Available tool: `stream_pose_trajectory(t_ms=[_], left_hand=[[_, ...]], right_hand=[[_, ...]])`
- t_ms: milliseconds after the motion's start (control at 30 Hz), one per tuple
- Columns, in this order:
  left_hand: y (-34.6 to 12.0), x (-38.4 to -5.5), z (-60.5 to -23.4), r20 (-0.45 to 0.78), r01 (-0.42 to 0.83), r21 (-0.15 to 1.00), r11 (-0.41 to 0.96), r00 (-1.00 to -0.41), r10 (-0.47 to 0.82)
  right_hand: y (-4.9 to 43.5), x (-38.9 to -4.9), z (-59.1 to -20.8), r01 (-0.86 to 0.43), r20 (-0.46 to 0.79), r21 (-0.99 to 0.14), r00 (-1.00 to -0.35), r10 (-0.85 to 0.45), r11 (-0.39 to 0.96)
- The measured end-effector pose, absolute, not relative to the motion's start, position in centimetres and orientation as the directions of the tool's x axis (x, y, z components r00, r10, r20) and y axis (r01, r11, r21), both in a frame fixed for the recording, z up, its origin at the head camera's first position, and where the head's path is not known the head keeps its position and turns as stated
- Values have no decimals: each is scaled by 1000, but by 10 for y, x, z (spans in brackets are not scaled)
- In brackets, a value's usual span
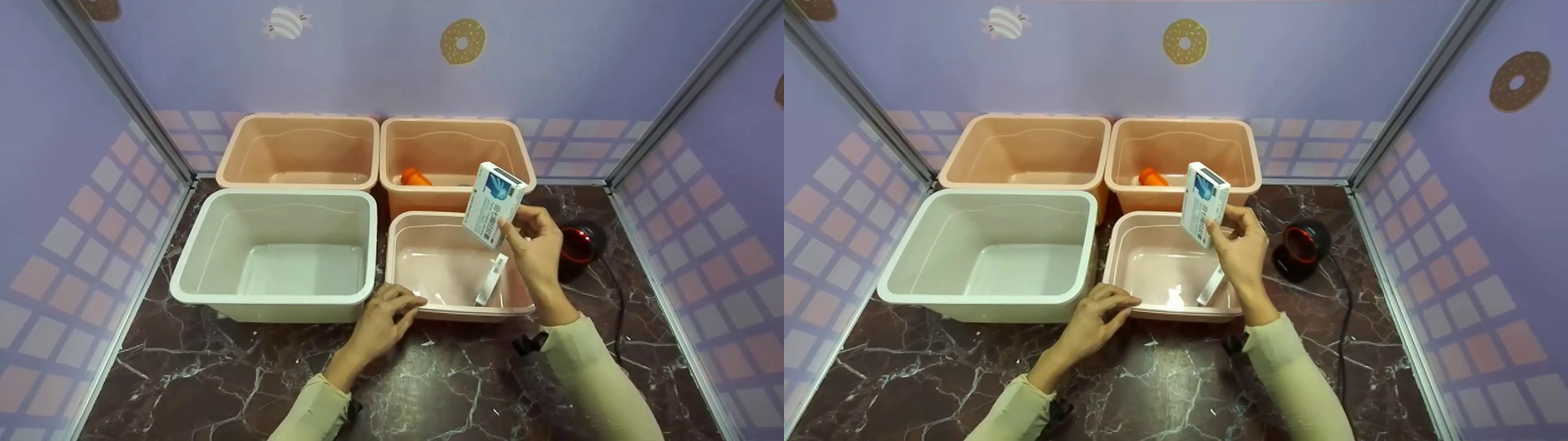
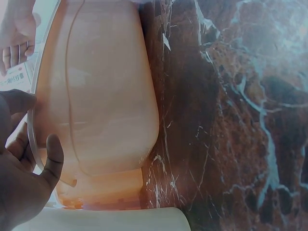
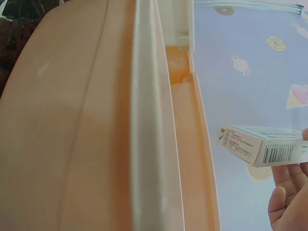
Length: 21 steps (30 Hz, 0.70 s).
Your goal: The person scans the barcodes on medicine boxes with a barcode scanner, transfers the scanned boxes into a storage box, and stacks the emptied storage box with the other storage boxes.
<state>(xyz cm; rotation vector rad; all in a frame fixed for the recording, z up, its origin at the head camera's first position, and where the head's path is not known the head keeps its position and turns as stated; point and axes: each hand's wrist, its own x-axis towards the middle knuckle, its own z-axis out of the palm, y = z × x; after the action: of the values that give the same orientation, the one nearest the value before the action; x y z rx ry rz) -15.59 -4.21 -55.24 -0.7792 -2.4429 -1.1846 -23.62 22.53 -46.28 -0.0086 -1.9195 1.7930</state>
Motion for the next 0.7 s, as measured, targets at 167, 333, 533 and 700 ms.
stream_pose_trajectory(t_ms=[167,333,533,700], left_hand=[[-42,-156,-552,474,579,624,524,-814,335],[-42,-156,-553,481,584,619,525,-810,334],[-41,-156,-553,483,584,621,523,-811,332],[-42,-156,-553,483,585,625,517,-810,334]], right_hand=[[208,-234,-440,-336,354,-935,-887,297,113],[201,-250,-445,-352,366,-931,-893,262,101],[194,-263,-449,-323,344,-938,-912,223,128],[184,-271,-448,-310,326,-944,-927,185,109]])
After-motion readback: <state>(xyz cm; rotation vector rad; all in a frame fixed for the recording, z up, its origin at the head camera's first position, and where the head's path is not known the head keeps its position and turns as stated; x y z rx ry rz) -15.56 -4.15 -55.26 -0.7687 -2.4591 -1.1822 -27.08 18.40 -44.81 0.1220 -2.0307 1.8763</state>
